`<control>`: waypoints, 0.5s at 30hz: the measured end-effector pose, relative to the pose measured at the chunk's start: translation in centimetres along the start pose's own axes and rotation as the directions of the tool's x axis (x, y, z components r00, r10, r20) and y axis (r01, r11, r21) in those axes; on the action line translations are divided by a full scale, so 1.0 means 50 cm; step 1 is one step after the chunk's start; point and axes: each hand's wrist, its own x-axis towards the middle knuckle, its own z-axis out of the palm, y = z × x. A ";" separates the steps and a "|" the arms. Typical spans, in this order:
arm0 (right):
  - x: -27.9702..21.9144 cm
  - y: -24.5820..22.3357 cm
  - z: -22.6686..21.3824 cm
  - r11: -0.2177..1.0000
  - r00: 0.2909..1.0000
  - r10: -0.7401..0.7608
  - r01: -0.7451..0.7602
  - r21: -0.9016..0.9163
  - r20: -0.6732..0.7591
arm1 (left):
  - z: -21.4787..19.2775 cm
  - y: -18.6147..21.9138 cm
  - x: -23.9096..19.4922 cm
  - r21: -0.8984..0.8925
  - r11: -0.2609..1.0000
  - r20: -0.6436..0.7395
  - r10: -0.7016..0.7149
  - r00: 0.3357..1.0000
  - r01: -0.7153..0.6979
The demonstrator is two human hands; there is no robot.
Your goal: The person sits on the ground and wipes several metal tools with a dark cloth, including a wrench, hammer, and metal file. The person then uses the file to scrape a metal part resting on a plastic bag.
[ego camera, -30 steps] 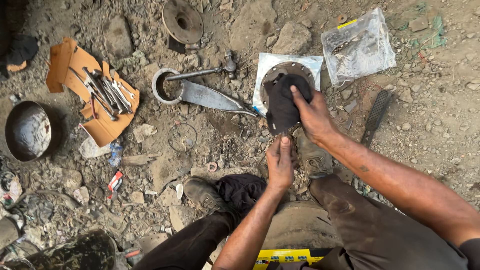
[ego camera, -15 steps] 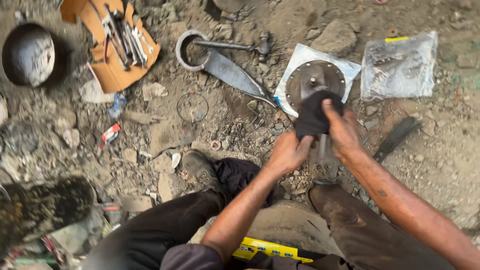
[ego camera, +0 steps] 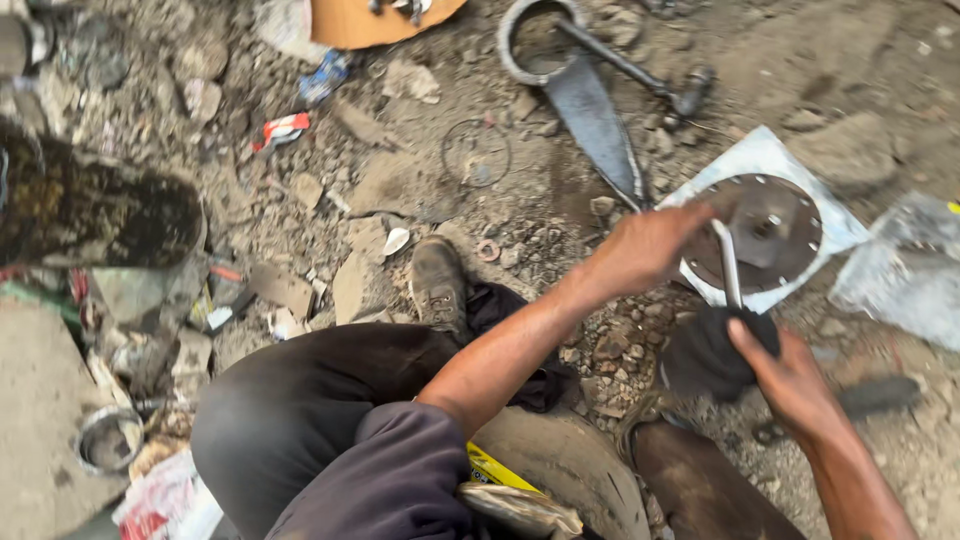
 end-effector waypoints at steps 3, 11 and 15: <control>-0.008 0.016 -0.021 0.989 0.985 0.145 -0.145 0.002 -0.089 | -0.032 -0.091 0.032 -0.057 0.992 -0.198 -0.118 0.973 0.109; -0.015 0.063 -0.045 0.941 0.958 0.256 -0.218 0.259 -0.126 | -0.243 -0.381 0.093 0.071 0.949 -0.705 -0.171 0.688 0.308; -0.011 0.116 -0.066 0.957 0.959 0.254 -0.229 0.179 -0.126 | -0.398 -0.579 0.105 -0.250 0.768 -0.713 -0.558 0.425 0.589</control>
